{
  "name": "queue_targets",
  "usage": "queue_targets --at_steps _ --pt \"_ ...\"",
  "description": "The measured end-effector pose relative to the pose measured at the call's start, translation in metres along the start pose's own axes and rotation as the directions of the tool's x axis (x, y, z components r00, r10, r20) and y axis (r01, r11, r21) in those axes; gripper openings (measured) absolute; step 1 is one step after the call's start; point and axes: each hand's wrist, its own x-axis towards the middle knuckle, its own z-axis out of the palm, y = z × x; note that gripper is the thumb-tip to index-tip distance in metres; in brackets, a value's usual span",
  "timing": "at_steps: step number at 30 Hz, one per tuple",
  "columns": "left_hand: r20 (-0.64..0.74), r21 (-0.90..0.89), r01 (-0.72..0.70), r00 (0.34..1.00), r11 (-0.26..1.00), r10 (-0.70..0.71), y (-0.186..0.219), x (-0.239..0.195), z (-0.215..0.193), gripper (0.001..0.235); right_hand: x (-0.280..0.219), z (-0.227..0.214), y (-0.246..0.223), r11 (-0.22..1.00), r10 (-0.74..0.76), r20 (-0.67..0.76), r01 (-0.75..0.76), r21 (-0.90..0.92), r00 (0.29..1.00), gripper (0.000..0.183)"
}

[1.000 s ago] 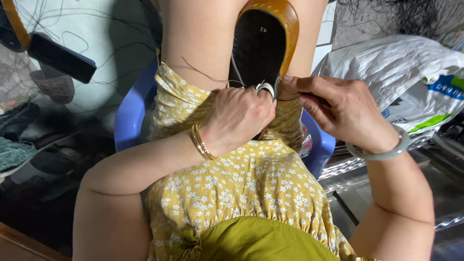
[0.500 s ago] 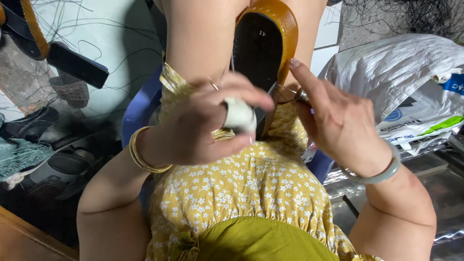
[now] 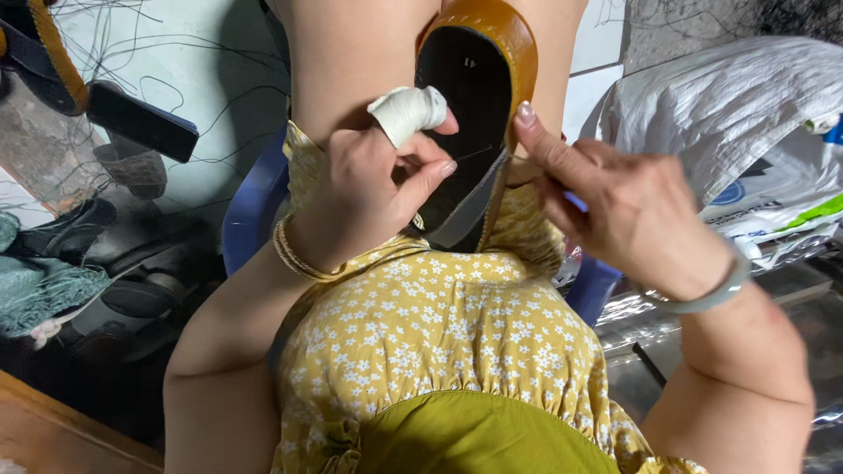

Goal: The person sews the sole of a brown shoe using a needle and thread. They hold the shoe between their legs while stitching the edge of the sole, pulling the thread through repeatedly.

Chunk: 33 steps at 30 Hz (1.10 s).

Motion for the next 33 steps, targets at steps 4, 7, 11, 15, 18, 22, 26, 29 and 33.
queue_targets --at_steps 4,7,11,15,18,22,26,29,33 --pt "-0.081 0.124 -0.140 0.985 0.982 0.150 -0.004 0.002 0.006 0.016 -0.008 -0.037 0.004 0.973 0.154 0.207 -0.111 -0.204 0.966 0.067" --pt "-0.098 0.181 -0.199 0.971 0.963 0.219 -0.007 0.004 0.008 0.010 -0.035 -0.054 0.018 0.954 0.240 0.207 -0.191 -0.230 0.948 0.063" --pt "-0.076 0.307 -0.211 0.966 0.928 0.245 -0.011 0.003 0.016 0.019 -0.048 -0.050 0.011 0.959 0.276 0.175 -0.259 -0.112 0.945 0.053" --pt "-0.014 0.325 -0.209 0.974 0.922 0.226 -0.010 0.006 0.013 0.022 -0.024 -0.044 0.001 0.948 0.026 0.348 -0.134 0.290 0.937 0.034" --pt "-0.041 0.370 -0.241 0.961 0.897 0.275 -0.015 0.007 0.016 0.019 -0.027 -0.048 0.006 0.810 -0.102 0.272 -0.079 0.582 0.957 0.027" --pt "0.049 0.510 -0.310 0.942 0.802 0.333 -0.005 0.006 0.015 0.018 -0.026 -0.042 0.002 0.521 0.281 0.161 -0.291 0.803 0.946 0.025" --pt "-0.038 0.670 -0.355 0.861 0.652 0.508 -0.016 0.006 -0.006 0.026 -0.005 -0.027 -0.005 0.454 0.532 0.124 -0.406 0.793 0.838 0.021" --pt "0.001 0.685 -0.239 0.945 0.689 0.327 -0.004 0.000 -0.019 0.015 0.018 -0.007 -0.006 0.483 0.395 0.104 -0.303 0.822 0.913 0.015" --pt "0.001 0.683 -0.267 0.931 0.680 0.365 -0.012 -0.003 -0.018 0.020 0.040 -0.003 -0.001 0.548 0.212 0.146 -0.241 0.801 0.966 0.008"
